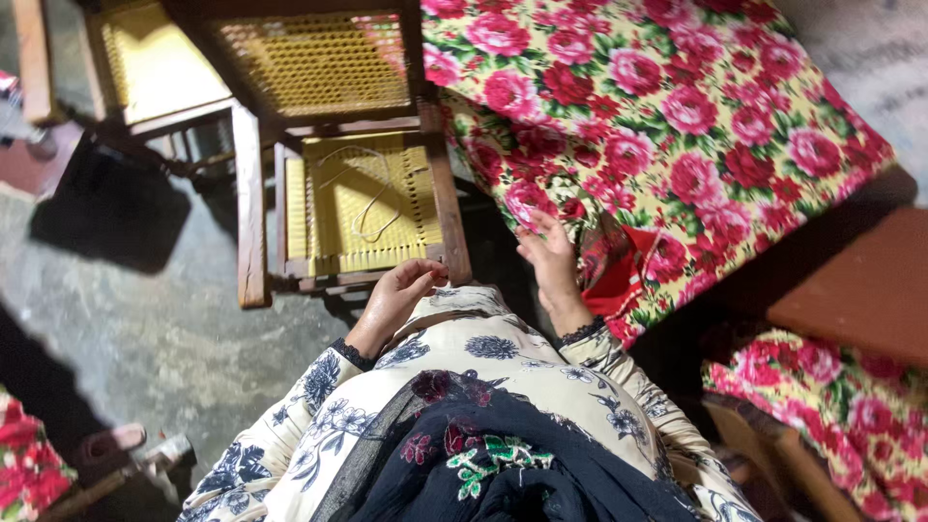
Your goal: The person pulls a floral cloth cover off a wooden chair and folds it, then wipes the cane seats and wooden frames of several chairs with a pink cloth. They briefly handle a white cord resting on a chair seat and stand among the rearranged chairs.
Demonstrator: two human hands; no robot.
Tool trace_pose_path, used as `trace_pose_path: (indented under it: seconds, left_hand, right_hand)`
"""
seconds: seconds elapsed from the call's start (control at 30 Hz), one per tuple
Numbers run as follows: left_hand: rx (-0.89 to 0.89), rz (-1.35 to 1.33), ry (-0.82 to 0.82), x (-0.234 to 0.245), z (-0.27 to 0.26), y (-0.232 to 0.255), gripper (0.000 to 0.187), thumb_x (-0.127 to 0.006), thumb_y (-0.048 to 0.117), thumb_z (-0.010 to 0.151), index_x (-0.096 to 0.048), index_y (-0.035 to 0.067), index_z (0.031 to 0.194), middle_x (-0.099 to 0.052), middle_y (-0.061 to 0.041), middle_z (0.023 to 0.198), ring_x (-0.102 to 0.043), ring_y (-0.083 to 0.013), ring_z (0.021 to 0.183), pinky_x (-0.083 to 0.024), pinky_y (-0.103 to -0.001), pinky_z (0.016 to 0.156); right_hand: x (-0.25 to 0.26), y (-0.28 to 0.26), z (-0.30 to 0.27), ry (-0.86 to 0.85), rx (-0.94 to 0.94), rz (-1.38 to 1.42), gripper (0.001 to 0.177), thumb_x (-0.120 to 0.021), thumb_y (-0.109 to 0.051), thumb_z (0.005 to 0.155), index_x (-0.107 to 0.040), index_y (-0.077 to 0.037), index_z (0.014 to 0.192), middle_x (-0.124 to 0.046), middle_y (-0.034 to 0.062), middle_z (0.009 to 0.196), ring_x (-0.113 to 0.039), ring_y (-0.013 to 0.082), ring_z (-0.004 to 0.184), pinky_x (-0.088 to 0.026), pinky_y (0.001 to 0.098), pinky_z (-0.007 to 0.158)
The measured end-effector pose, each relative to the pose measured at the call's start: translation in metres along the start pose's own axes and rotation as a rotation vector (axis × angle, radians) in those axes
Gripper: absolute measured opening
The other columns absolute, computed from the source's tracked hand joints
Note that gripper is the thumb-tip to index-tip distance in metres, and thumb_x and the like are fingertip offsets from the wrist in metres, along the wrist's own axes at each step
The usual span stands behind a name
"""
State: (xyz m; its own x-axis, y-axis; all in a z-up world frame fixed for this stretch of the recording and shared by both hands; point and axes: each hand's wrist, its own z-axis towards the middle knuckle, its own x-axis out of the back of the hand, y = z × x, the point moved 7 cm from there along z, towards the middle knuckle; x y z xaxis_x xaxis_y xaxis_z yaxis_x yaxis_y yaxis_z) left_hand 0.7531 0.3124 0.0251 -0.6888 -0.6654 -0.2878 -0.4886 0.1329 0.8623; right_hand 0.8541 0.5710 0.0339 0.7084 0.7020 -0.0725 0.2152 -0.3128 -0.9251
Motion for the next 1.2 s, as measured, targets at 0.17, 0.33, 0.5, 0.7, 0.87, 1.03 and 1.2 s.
trace_pose_path:
  seconds: [0.17, 0.33, 0.5, 0.7, 0.87, 1.03, 1.2]
  left_hand:
    - [-0.053, -0.1, 0.121, 0.015, -0.029, -0.004, 0.022, -0.057, 0.013, 0.104, -0.067, 0.0, 0.119, -0.072, -0.005, 0.112, -0.069, -0.0121, 0.102, -0.055, -0.027, 0.091]
    - [-0.058, -0.102, 0.222, 0.037, -0.053, -0.017, 0.023, -0.058, 0.015, 0.103, -0.067, 0.001, 0.119, -0.074, -0.005, 0.112, -0.07, -0.0123, 0.102, -0.055, -0.026, 0.089]
    - [-0.056, -0.184, 0.306, 0.069, -0.086, -0.037, 0.023, -0.059, 0.014, 0.102, -0.068, 0.001, 0.118, -0.074, -0.005, 0.112, -0.07, -0.0123, 0.101, -0.055, -0.026, 0.088]
    - [-0.086, -0.21, 0.376, 0.12, -0.145, -0.047, 0.022, -0.06, 0.015, 0.102, -0.068, 0.002, 0.119, -0.074, -0.004, 0.111, -0.069, -0.0114, 0.102, -0.054, -0.026, 0.088]
    - [-0.113, -0.274, 0.419, 0.157, -0.184, -0.054, 0.023, -0.06, 0.015, 0.103, -0.068, 0.001, 0.118, -0.074, -0.005, 0.111, -0.069, -0.0116, 0.102, -0.053, -0.026, 0.088]
    - [-0.138, -0.356, 0.458, 0.195, -0.22, -0.064, 0.022, -0.06, 0.014, 0.102, -0.068, 0.0, 0.118, -0.074, -0.006, 0.11, -0.069, -0.0129, 0.101, -0.054, -0.027, 0.089]
    - [-0.177, -0.275, 0.526, 0.232, -0.258, -0.066, 0.023, -0.059, 0.013, 0.103, -0.069, 0.0, 0.118, -0.074, -0.006, 0.109, -0.069, -0.0123, 0.102, -0.055, -0.026, 0.089]
  right_hand:
    - [-0.055, 0.028, -0.009, -0.228, -0.035, 0.016, 0.047, -0.064, -0.007, 0.096, -0.05, -0.003, 0.141, -0.057, 0.0074, 0.137, -0.063, 0.0159, 0.117, -0.053, 0.0274, 0.089]
    - [-0.097, 0.043, -0.027, -0.339, -0.059, -0.088, 0.045, -0.063, -0.005, 0.096, -0.051, -0.002, 0.139, -0.055, 0.0064, 0.136, -0.065, 0.0137, 0.115, -0.054, 0.026, 0.088]
    - [-0.145, 0.049, -0.049, -0.429, -0.057, -0.166, 0.042, -0.062, -0.007, 0.098, -0.053, -0.002, 0.139, -0.064, 0.0096, 0.128, -0.065, 0.0143, 0.116, -0.054, 0.0261, 0.09]
    - [-0.213, 0.066, -0.09, -0.503, -0.102, -0.203, 0.04, -0.061, -0.008, 0.098, -0.055, -0.003, 0.137, -0.063, 0.0068, 0.128, -0.066, 0.0143, 0.116, -0.056, 0.0277, 0.09]
    - [-0.26, 0.076, -0.119, -0.566, -0.103, -0.214, 0.036, -0.06, -0.01, 0.098, -0.058, -0.004, 0.134, -0.066, 0.0037, 0.128, -0.068, 0.0144, 0.114, -0.056, 0.027, 0.089]
    - [-0.307, 0.096, -0.151, -0.632, -0.172, -0.174, 0.03, -0.063, -0.015, 0.101, -0.065, -0.004, 0.129, -0.069, 0.0041, 0.117, -0.071, 0.0144, 0.102, -0.057, 0.0269, 0.086]
    - [-0.352, 0.113, -0.178, -0.684, -0.18, -0.192, 0.028, -0.065, -0.016, 0.1, -0.065, -0.005, 0.126, -0.072, 0.005, 0.112, -0.072, 0.0136, 0.096, -0.058, 0.0275, 0.083]
